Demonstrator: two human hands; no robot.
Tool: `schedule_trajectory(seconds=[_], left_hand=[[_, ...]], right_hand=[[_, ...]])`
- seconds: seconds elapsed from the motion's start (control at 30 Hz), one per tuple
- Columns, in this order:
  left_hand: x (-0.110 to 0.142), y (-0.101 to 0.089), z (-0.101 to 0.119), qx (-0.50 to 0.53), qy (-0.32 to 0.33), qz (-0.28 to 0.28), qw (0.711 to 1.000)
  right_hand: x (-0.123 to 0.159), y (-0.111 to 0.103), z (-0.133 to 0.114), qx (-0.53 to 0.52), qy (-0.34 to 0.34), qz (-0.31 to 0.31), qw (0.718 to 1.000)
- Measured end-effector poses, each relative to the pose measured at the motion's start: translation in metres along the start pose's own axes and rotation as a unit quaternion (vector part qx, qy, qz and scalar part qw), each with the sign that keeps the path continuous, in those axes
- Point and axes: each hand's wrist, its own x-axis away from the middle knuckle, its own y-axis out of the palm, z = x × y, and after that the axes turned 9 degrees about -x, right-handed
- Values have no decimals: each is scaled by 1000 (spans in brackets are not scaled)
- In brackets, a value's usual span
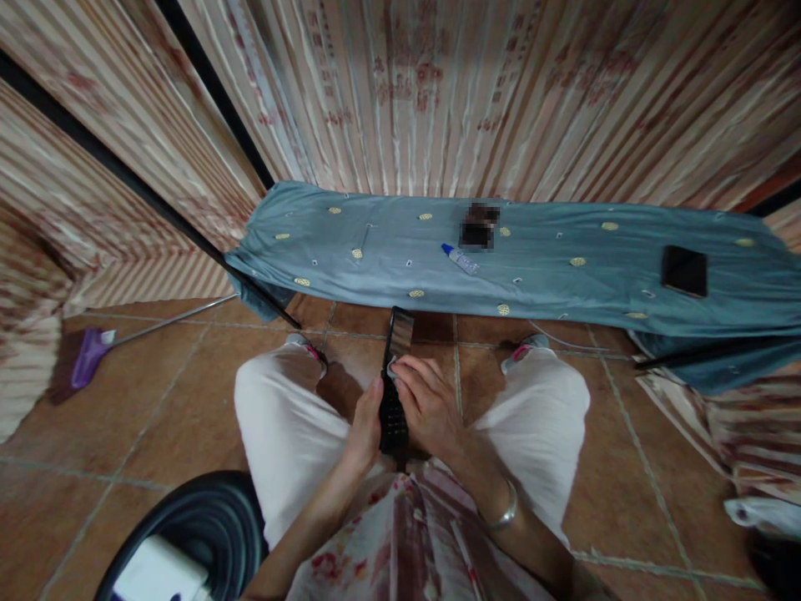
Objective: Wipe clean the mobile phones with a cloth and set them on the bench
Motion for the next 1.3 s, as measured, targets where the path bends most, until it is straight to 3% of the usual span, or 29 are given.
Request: schedule_trajectory(seconds=[0.13, 0.33, 0.47, 0.67, 1.0, 1.13, 1.3], left_hand=[[1, -4, 2, -12, 16, 20, 1000], [5, -4, 6, -12, 17, -17, 1000], [5, -2, 5, 2, -4, 22, 1000], [15, -5, 12, 35, -14, -22, 999], [11, -5, 15, 88, -62, -32, 994], [8, -8, 10, 71, -26, -50, 996], [1, -12, 7, 20, 46, -51, 997]], right_hand=[[2, 1, 3, 3, 4, -19, 1000], [5, -2, 5, 17, 8, -17, 1000], [3, 0, -2, 31, -39, -47, 998], [8, -3, 4, 65, -51, -55, 995], [11, -1, -16, 18, -93, -86, 992], [8, -5, -11, 27, -85, -81, 993], [11, -9, -24, 55, -112, -125, 984]])
